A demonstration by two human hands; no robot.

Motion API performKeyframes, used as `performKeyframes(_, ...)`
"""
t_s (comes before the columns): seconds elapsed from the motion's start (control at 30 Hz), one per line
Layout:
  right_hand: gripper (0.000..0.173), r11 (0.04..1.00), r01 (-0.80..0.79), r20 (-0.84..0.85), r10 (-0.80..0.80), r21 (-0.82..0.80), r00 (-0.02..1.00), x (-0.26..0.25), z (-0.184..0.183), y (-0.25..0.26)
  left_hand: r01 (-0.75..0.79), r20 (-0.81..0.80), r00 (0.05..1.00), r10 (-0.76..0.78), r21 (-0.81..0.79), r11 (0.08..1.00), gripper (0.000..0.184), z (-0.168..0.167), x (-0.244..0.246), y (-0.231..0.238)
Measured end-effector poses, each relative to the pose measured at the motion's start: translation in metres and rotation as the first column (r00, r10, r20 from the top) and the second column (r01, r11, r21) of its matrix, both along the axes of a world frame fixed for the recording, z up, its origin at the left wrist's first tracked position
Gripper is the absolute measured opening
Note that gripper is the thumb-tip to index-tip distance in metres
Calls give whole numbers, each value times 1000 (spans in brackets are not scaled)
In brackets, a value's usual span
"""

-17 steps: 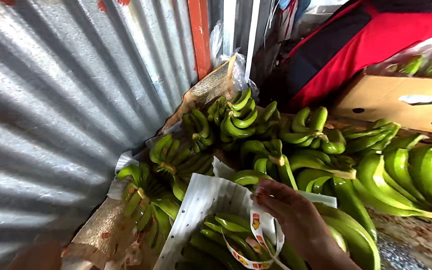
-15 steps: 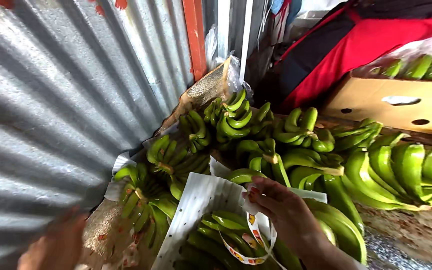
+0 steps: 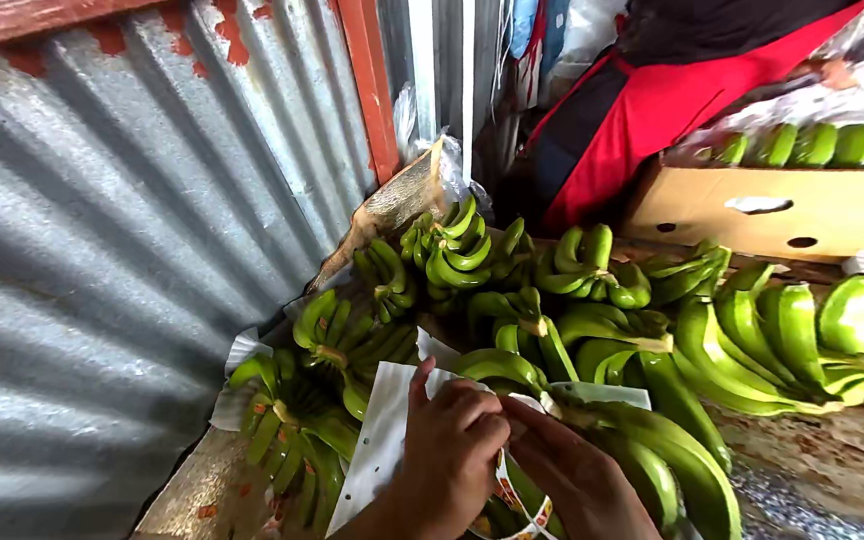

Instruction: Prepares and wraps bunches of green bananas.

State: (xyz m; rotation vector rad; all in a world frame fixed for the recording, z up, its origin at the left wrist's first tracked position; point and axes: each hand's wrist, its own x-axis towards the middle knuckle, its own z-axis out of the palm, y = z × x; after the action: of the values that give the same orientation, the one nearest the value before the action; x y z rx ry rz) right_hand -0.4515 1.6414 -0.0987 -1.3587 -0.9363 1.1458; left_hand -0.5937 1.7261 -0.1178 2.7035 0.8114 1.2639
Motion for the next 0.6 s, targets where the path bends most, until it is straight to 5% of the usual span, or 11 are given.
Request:
performKeyframes(0.13,31,980,110,-421,-171,-166,891,2,-4,4,203,10,979,-203,-23,979,9,-11,2,9)
performKeyframes(0.23,29,944,188,-501,-305,-271,810,9,-15,12,307,54,951,-305,-292,906,13,-2,2,29)
performKeyframes(0.33,37,952,131,-519,-262,-275,814,11,-17,13,253,-114,936,-334,-445,859,15,11,-2,47)
performKeyframes(0.6,44,957,122,-596,-261,-264,760,4,-10,17,153,-152,974,-166,-92,984,7,1,7,36)
